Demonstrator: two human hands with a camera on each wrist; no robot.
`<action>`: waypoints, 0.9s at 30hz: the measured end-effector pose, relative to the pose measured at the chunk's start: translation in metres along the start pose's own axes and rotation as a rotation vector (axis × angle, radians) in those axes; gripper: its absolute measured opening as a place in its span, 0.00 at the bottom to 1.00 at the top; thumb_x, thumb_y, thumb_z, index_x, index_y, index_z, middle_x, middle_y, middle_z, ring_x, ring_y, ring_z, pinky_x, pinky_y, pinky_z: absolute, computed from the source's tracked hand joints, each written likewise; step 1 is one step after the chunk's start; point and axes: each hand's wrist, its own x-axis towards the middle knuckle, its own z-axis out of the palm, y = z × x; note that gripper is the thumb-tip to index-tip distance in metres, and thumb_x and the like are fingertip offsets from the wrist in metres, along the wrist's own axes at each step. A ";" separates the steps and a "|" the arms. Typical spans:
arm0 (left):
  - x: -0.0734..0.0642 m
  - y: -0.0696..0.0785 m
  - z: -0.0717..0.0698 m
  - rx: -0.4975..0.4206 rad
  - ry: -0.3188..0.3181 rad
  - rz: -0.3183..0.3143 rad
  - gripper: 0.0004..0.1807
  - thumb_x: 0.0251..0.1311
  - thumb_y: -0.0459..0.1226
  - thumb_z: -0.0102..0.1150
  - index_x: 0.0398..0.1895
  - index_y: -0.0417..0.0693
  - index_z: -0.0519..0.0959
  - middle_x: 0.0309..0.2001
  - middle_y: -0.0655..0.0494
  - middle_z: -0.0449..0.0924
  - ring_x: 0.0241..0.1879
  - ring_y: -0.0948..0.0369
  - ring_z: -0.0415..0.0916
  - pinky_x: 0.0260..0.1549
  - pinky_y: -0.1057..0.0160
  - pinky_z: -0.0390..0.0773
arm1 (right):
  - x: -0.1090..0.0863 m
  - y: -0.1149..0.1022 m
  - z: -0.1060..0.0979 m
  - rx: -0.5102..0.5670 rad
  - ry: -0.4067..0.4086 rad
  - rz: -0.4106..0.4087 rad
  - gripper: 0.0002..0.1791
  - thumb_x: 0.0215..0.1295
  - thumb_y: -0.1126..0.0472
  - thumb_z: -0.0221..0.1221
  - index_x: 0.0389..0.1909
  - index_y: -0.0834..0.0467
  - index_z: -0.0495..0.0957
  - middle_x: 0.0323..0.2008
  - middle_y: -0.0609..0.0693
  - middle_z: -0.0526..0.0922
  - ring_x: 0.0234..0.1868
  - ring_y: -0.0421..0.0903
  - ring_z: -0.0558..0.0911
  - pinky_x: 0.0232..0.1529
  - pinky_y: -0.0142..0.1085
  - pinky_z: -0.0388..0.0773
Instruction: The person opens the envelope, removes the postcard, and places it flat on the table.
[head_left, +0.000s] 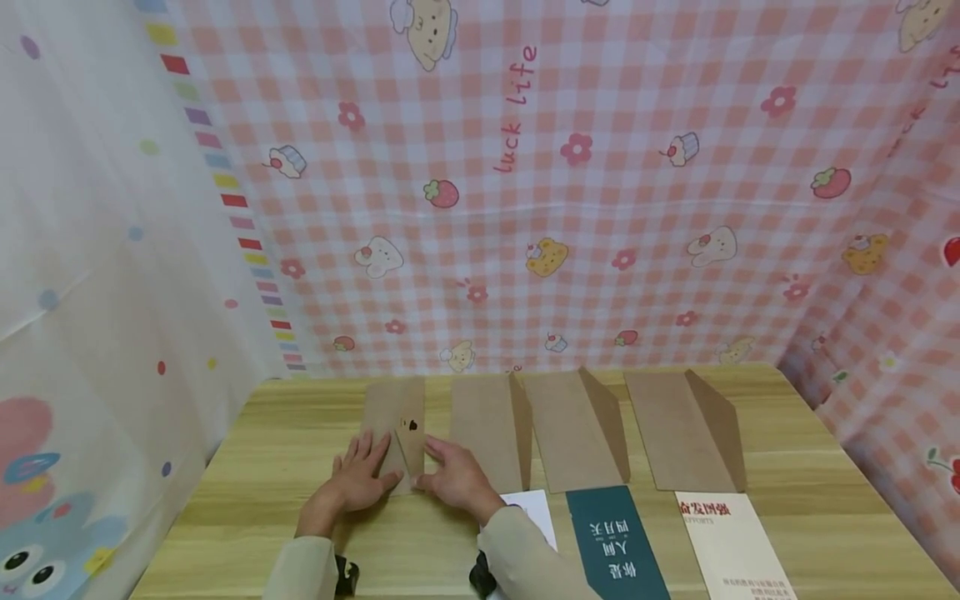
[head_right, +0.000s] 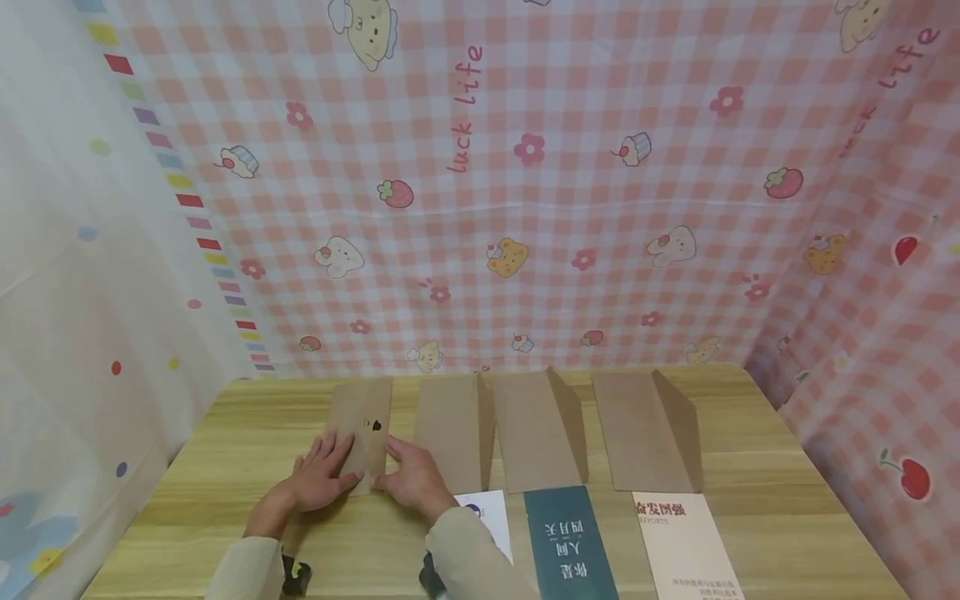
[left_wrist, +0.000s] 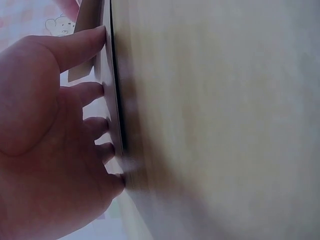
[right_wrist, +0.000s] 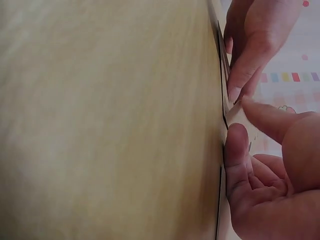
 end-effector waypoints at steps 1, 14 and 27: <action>0.000 0.000 0.000 0.000 0.000 0.001 0.39 0.71 0.46 0.51 0.77 0.37 0.51 0.76 0.29 0.35 0.75 0.32 0.29 0.67 0.27 0.33 | 0.000 0.000 0.000 -0.011 0.004 -0.005 0.40 0.57 0.64 0.70 0.70 0.61 0.67 0.64 0.56 0.76 0.61 0.53 0.79 0.67 0.46 0.68; -0.001 0.001 -0.002 0.005 -0.005 -0.003 0.39 0.71 0.46 0.51 0.77 0.37 0.52 0.76 0.29 0.36 0.75 0.32 0.29 0.66 0.27 0.34 | 0.002 -0.002 0.003 -0.108 0.032 -0.044 0.38 0.56 0.63 0.71 0.69 0.60 0.70 0.63 0.55 0.77 0.68 0.54 0.71 0.68 0.48 0.66; -0.001 0.002 -0.001 0.006 -0.007 0.004 0.39 0.71 0.46 0.51 0.77 0.36 0.51 0.76 0.29 0.35 0.75 0.32 0.29 0.66 0.26 0.34 | -0.001 -0.001 -0.001 -0.160 -0.007 -0.056 0.35 0.62 0.61 0.67 0.70 0.61 0.68 0.67 0.55 0.74 0.69 0.55 0.70 0.69 0.48 0.65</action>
